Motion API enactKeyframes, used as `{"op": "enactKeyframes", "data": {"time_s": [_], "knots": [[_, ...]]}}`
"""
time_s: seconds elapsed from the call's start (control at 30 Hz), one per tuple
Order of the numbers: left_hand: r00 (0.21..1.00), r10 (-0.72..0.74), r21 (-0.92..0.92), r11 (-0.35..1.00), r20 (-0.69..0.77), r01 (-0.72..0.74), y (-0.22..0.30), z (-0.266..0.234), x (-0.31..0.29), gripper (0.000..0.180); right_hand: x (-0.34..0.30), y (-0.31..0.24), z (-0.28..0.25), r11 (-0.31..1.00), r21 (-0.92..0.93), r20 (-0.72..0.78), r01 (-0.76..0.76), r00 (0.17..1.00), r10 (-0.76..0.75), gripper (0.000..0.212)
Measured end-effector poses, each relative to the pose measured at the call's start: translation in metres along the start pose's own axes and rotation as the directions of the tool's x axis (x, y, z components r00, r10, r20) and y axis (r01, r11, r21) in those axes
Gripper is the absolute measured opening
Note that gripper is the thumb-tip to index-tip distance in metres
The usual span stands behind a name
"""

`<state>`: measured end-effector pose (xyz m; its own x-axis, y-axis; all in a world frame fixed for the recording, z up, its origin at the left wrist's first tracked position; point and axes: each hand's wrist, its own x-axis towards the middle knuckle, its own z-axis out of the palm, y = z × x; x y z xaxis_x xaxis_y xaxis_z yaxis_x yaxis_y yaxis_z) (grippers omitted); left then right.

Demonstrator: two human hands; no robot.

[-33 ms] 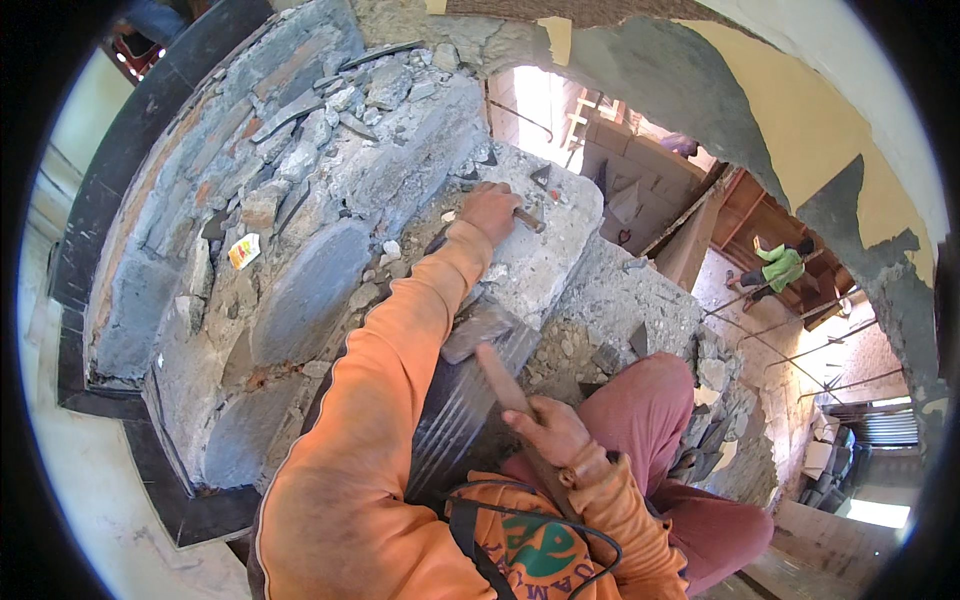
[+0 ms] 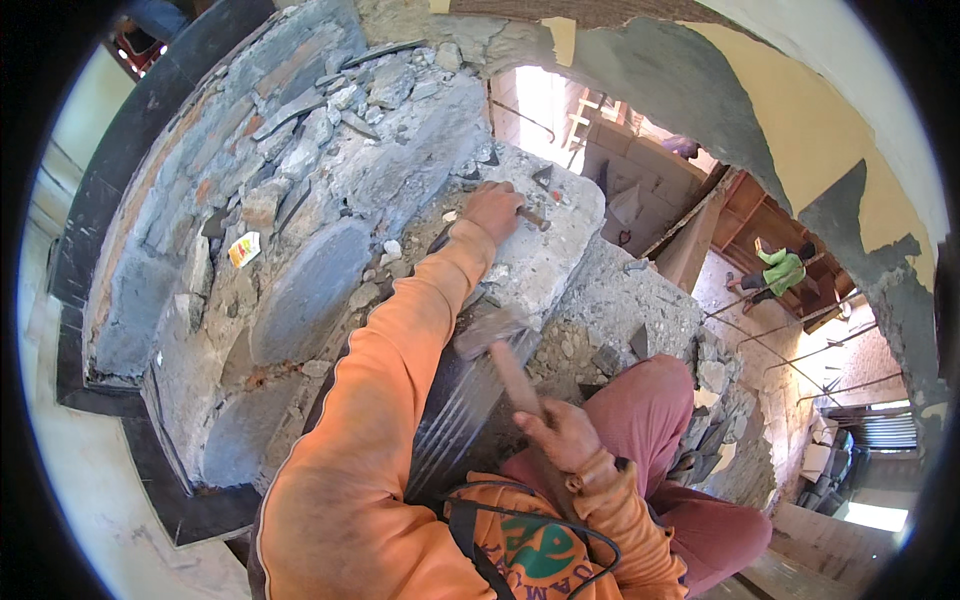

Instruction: The person uses a hammer and a chisel to break off tiles and concrete from a staircase, then picks up and moves the loosened tiles by hand.

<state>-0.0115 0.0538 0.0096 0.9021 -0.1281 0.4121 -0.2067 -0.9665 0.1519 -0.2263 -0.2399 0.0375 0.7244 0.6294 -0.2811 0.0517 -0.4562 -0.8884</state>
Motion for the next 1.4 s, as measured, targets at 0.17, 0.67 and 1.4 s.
{"op": "enactKeyframes", "data": {"time_s": [0.17, 0.67, 1.4], "knots": [[1.000, 0.003, -0.105, 0.994, -0.010, -0.004, 0.000, 0.008, -0.003, 0.024, -0.016, 0.003, -0.028, 0.959, 0.273, -0.361, 0.079, 0.932, 0.026, 0.032], [0.974, 0.094, -0.298, 0.942, -0.205, -0.153, 0.010, -0.003, 0.003, 0.023, 0.051, -0.015, -0.021, 0.801, 0.550, -0.454, 0.236, 0.889, 0.050, 0.025], [0.992, -0.129, -0.216, 0.968, -0.004, 0.125, 0.011, 0.003, 0.035, 0.027, 0.117, -0.041, -0.028, 0.622, 0.730, -0.474, 0.283, 0.865, 0.163, 0.023]]}}
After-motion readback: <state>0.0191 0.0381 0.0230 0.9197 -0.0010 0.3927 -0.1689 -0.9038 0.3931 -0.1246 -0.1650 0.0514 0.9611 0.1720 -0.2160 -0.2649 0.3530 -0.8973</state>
